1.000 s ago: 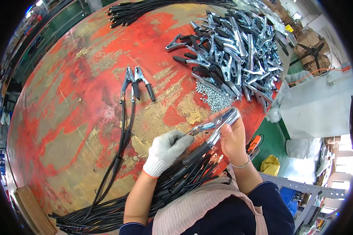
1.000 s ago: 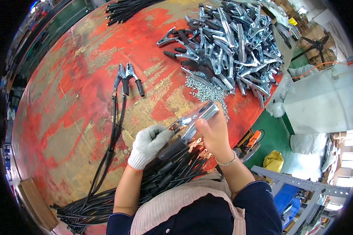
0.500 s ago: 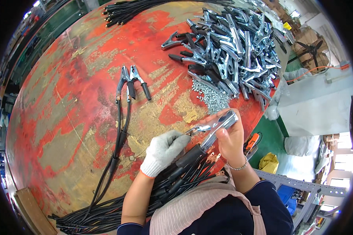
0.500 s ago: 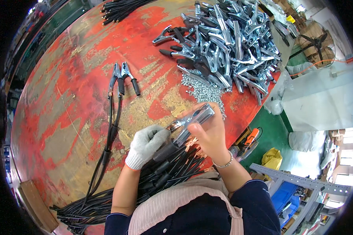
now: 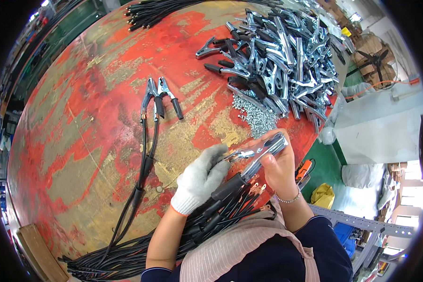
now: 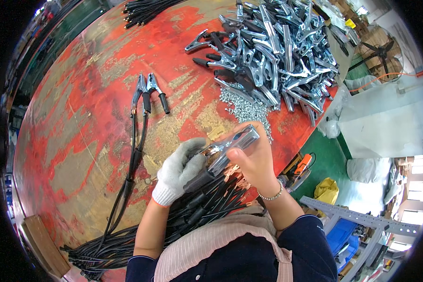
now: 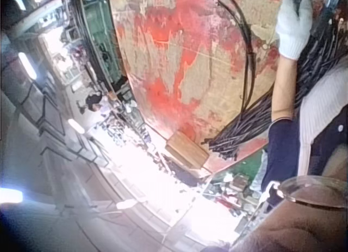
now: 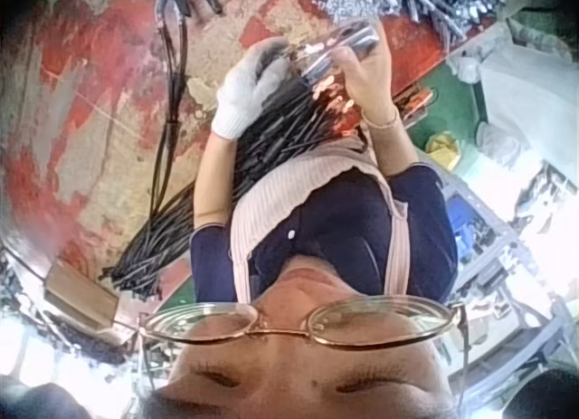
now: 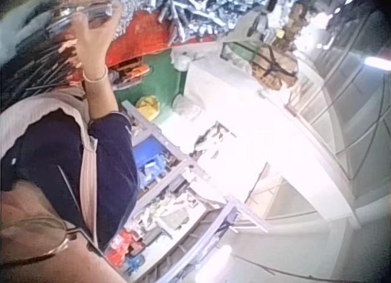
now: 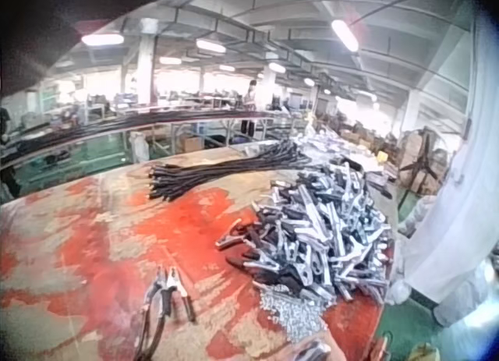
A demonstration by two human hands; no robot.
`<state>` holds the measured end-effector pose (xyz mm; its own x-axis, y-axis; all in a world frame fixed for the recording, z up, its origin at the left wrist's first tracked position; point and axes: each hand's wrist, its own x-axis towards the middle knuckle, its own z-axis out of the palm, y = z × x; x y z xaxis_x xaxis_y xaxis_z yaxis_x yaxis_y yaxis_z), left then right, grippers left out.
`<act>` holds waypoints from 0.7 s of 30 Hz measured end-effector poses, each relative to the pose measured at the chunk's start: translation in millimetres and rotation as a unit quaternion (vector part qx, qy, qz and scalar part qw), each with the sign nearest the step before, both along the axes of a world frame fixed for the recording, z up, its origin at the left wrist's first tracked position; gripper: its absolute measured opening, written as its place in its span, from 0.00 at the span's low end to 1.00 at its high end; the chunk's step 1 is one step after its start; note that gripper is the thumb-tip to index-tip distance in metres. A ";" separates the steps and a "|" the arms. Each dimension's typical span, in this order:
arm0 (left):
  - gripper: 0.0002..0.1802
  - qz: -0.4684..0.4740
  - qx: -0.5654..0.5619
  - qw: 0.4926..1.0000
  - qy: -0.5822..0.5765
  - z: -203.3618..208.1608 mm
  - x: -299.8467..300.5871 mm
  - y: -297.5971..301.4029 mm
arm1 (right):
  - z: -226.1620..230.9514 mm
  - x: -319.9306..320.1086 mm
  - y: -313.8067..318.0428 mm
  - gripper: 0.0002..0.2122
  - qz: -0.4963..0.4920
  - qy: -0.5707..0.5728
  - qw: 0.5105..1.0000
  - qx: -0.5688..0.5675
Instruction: Assembling metal spring clamps onto the ends of black electrical cables.
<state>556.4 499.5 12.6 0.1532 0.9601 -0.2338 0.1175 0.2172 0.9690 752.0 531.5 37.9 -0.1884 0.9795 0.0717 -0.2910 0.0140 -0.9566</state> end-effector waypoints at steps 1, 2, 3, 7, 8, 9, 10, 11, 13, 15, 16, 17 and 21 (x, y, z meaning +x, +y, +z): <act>0.17 0.014 0.037 0.999 -0.015 -0.2 2.4 -0.1 | -0.9 1.3 1.5 0.24 0.004 0.002 1.000 -0.009; 0.18 -0.013 0.030 0.999 0.007 3.7 1.4 1.4 | -1.3 2.4 3.0 0.24 0.008 0.003 1.000 -0.018; 0.19 -0.040 0.023 0.999 0.028 12.2 -0.6 4.6 | 0.1 3.3 4.6 0.24 0.011 0.000 1.000 -0.020; 0.19 -0.068 0.018 0.997 0.022 19.9 -2.5 5.3 | -0.2 4.1 8.8 0.24 0.015 -0.005 1.000 -0.015; 0.19 -0.065 0.018 0.997 0.023 19.9 -2.3 5.0 | -1.6 4.4 9.2 0.24 0.013 -0.004 1.000 -0.011; 0.19 -0.062 0.018 0.998 0.025 19.5 -1.8 4.8 | -1.6 3.8 9.2 0.24 0.010 -0.001 1.000 -0.009; 0.19 -0.060 0.018 0.998 0.025 18.5 -1.2 4.7 | -1.7 2.7 9.2 0.24 0.006 0.000 1.000 -0.007; 0.18 -0.058 0.021 0.998 0.027 17.7 -0.4 4.6 | -1.6 2.0 9.1 0.24 0.002 0.002 1.000 -0.005; 0.18 -0.055 0.026 0.998 0.031 16.5 1.2 4.5 | -0.8 2.6 9.0 0.24 0.006 0.004 1.000 -0.008; 0.18 -0.058 0.030 0.997 0.038 17.1 1.0 3.6 | -0.8 3.2 8.6 0.23 0.006 0.001 1.000 -0.012; 0.18 -0.060 0.033 0.997 0.040 17.5 1.0 3.6 | -1.4 3.5 7.9 0.23 0.006 -0.004 1.000 -0.013; 0.18 -0.063 0.035 0.996 0.044 17.7 0.8 4.0 | -1.7 3.6 7.4 0.23 0.005 -0.009 1.000 -0.015; 0.17 -0.066 0.043 0.996 0.043 16.3 0.4 3.6 | 0.1 3.4 7.0 0.22 0.000 -0.021 1.000 -0.012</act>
